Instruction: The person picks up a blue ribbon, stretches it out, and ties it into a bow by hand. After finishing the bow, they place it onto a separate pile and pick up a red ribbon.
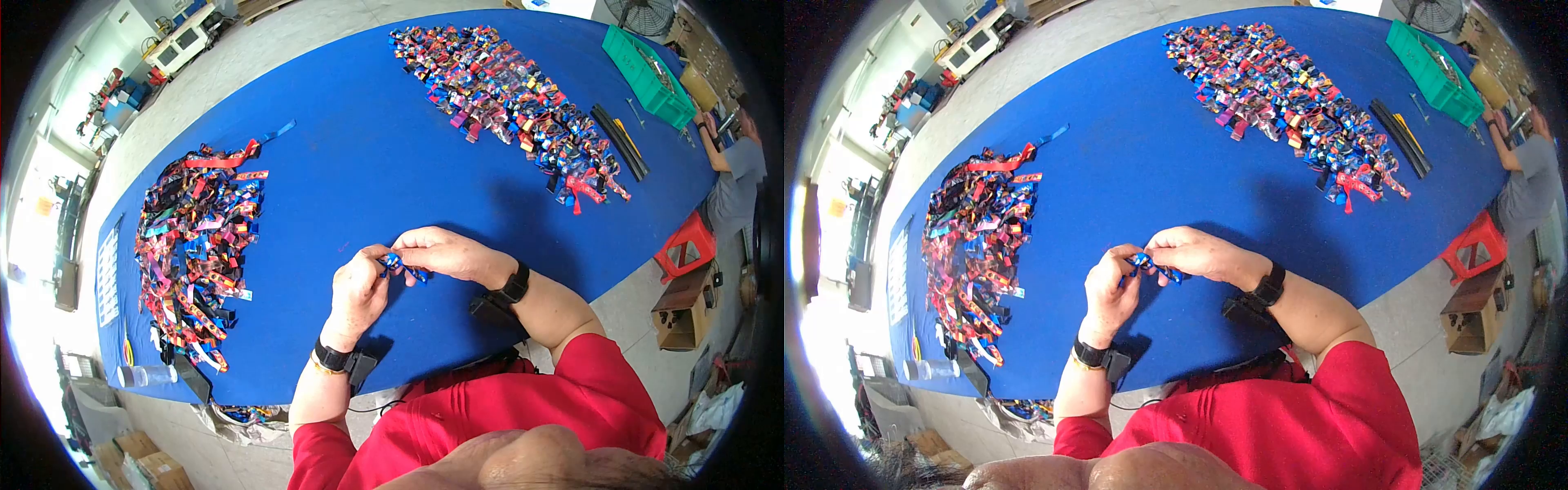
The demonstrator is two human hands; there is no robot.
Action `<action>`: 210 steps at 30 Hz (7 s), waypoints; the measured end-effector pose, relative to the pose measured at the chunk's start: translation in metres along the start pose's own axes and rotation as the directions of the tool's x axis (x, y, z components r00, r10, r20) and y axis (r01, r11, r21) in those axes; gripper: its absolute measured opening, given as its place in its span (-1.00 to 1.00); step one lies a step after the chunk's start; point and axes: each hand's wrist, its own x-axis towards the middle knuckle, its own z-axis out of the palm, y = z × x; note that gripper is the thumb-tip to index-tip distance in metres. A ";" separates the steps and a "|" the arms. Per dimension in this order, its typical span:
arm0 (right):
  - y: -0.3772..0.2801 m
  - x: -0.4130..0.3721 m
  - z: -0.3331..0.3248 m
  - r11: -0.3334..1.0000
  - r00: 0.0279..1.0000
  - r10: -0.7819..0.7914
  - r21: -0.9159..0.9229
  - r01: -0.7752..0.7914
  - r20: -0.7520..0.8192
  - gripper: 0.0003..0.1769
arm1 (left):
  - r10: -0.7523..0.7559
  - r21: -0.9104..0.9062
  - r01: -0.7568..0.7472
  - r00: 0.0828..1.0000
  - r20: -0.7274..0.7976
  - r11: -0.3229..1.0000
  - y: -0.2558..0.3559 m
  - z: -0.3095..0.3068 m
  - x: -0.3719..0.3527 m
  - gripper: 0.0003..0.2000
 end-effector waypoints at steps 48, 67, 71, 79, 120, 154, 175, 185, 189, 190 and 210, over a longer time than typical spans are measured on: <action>-0.008 -0.001 0.007 0.865 0.959 -0.229 -0.488 0.120 -0.169 -0.74 | -0.115 0.001 0.115 0.993 -0.019 0.993 0.001 0.004 -0.003 -0.74; -0.010 -0.006 0.014 0.674 0.923 -0.306 -0.738 0.037 -0.233 -0.76 | -0.553 -0.527 0.520 0.826 0.109 0.672 -0.004 0.011 -0.008 -0.78; -0.011 -0.007 0.016 0.672 0.924 -0.326 -0.737 0.077 -0.200 -0.80 | -0.558 -0.531 0.530 0.821 0.125 0.661 -0.009 0.009 -0.008 -0.76; -0.008 -0.006 0.011 0.850 0.951 -0.244 -0.514 0.116 -0.188 -0.82 | -0.639 -0.591 0.649 0.719 0.272 0.479 -0.007 -0.007 0.002 -0.75; -0.022 -0.012 0.006 0.984 0.953 -0.034 0.159 0.085 -0.302 -0.85 | 0.016 -0.002 -0.017 0.999 -0.039 1.000 0.004 0.007 -0.002 -0.74; -0.007 -0.001 0.015 0.937 0.779 -0.342 -0.125 0.327 -0.526 -0.84 | -0.229 -0.283 0.197 0.969 -0.088 0.939 0.003 0.002 0.001 -0.80; -0.015 -0.002 0.023 0.965 0.869 -0.256 -0.053 0.258 -0.424 -0.82 | -0.595 -0.774 0.517 0.770 0.233 0.366 0.000 0.004 0.002 -0.73; -0.009 -0.001 0.013 0.954 0.920 -0.291 -0.155 0.258 -0.263 -0.84 | -0.598 -0.786 0.562 0.731 0.327 0.257 -0.008 -0.006 0.000 -0.83; -0.009 -0.002 0.012 0.936 0.912 -0.334 -0.199 0.290 -0.238 -0.88 | -0.609 -0.783 0.577 0.714 0.347 0.230 -0.010 -0.007 0.000 -0.85; -0.009 -0.002 0.012 0.934 0.910 -0.338 -0.204 0.292 -0.242 -0.88 | -0.614 -0.778 0.587 0.705 0.355 0.224 -0.011 -0.008 0.000 -0.85; -0.008 0.000 0.009 0.935 0.930 -0.306 -0.246 0.254 -0.203 -0.84 | -0.614 -0.744 0.664 0.621 0.487 0.082 -0.010 -0.014 0.004 -0.82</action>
